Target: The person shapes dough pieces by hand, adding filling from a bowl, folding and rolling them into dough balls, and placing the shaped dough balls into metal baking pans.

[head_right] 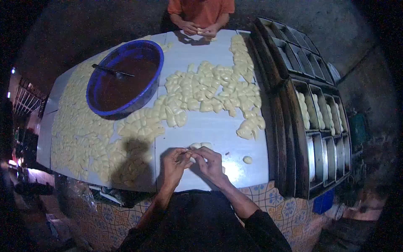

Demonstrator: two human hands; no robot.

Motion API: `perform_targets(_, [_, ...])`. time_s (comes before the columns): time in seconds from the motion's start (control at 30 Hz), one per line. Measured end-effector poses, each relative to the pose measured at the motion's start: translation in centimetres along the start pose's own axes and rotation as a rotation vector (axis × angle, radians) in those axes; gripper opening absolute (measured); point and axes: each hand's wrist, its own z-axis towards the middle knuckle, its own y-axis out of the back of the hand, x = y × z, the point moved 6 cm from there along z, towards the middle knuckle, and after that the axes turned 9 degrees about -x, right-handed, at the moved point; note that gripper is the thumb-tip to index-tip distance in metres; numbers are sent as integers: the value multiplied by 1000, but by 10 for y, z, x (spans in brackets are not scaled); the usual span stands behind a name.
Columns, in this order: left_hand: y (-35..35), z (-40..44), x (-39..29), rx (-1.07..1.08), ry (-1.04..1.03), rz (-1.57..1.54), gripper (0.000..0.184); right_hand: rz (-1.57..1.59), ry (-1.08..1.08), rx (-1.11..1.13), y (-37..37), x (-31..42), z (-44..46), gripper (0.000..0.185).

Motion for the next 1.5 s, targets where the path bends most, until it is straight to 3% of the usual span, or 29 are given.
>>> perform_targets(0.03, [-3,-4,1,86,-46,151,17,-37,-181,66,3,-12,-8,32])
perform_targets(0.07, [-3,-4,8,103,-29,156,17,-41,-199,50,6,-13,-13,32])
perform_targets(0.13, [-19,-9,4,296,-281,300,14,-16,-198,-125,20,0,-11,43])
perform_targets(0.2, [-28,-18,7,388,-131,129,17,259,-468,214,19,-36,-25,52])
perform_targets(0.27, [-36,-35,9,592,104,-151,21,718,-903,506,21,-39,-48,53])
perform_targets(0.3, [-43,-37,7,546,-98,-256,25,619,-776,494,27,-39,-42,57])
perform_targets(0.33, [-40,-34,13,550,-82,-256,25,390,-526,406,39,-35,-29,68])
perform_targets(0.4, [-19,-15,3,342,-417,37,32,165,-443,69,59,-49,-13,79])
perform_targets(0.43, [-7,12,8,171,-283,63,35,-91,-320,-44,66,-69,6,82])
perform_targets(0.47, [0,24,4,124,-253,76,31,-52,-450,-27,65,-88,2,83])
perform_targets(0.57, [35,52,-1,-7,-282,308,29,-203,-248,0,62,-85,14,75])
perform_targets(0.6, [47,59,1,-24,-395,410,27,-260,-154,-2,59,-85,20,71])
perform_targets(0.67, [56,71,0,-61,-504,521,26,-486,-43,69,37,-55,56,52])
perform_targets(0.73, [44,87,-3,-76,-532,568,32,-475,25,95,-5,-64,87,47])
perform_targets(0.8, [23,99,-12,37,-488,782,59,-500,63,77,-46,-66,119,46])
perform_targets(0.83, [17,108,-7,75,-515,774,62,-566,195,61,-66,-66,131,49])
perform_targets(0.93, [7,126,10,119,-588,874,73,-417,79,24,-80,-79,143,37])
perform_targets(1.0, [4,133,25,96,-608,1035,74,-107,-390,127,-76,-113,138,22])
perform_targets(1.07, [-7,128,25,13,-752,1225,54,-135,-364,112,-67,-126,137,20])
perform_targets(1.1, [-8,129,32,18,-755,1220,54,13,-272,70,-59,-103,136,15])
perform_targets(1.17, [2,135,40,-75,-759,1100,33,139,-274,-73,-25,-75,125,13])
perform_targets(1.23, [4,134,36,-71,-768,1064,28,519,-96,-312,32,-37,111,18])
perform_targets(1.27, [5,130,34,-56,-775,1031,24,726,-176,-454,55,-19,99,19])
perform_targets(1.33, [4,120,24,-93,-791,972,22,1016,-65,-353,85,15,91,20])
perform_targets(1.4, [8,99,10,-143,-714,589,28,1000,-268,-193,93,-22,76,25])
perform_targets(1.43, [-3,74,-9,-150,-719,527,26,589,-306,-104,86,-40,79,31])
perform_targets(1.47, [-15,47,-31,-49,-688,491,23,407,-554,-158,77,-92,68,26])
perform_targets(1.5, [-19,22,-27,62,-663,347,21,-245,-296,-187,68,-120,55,29])
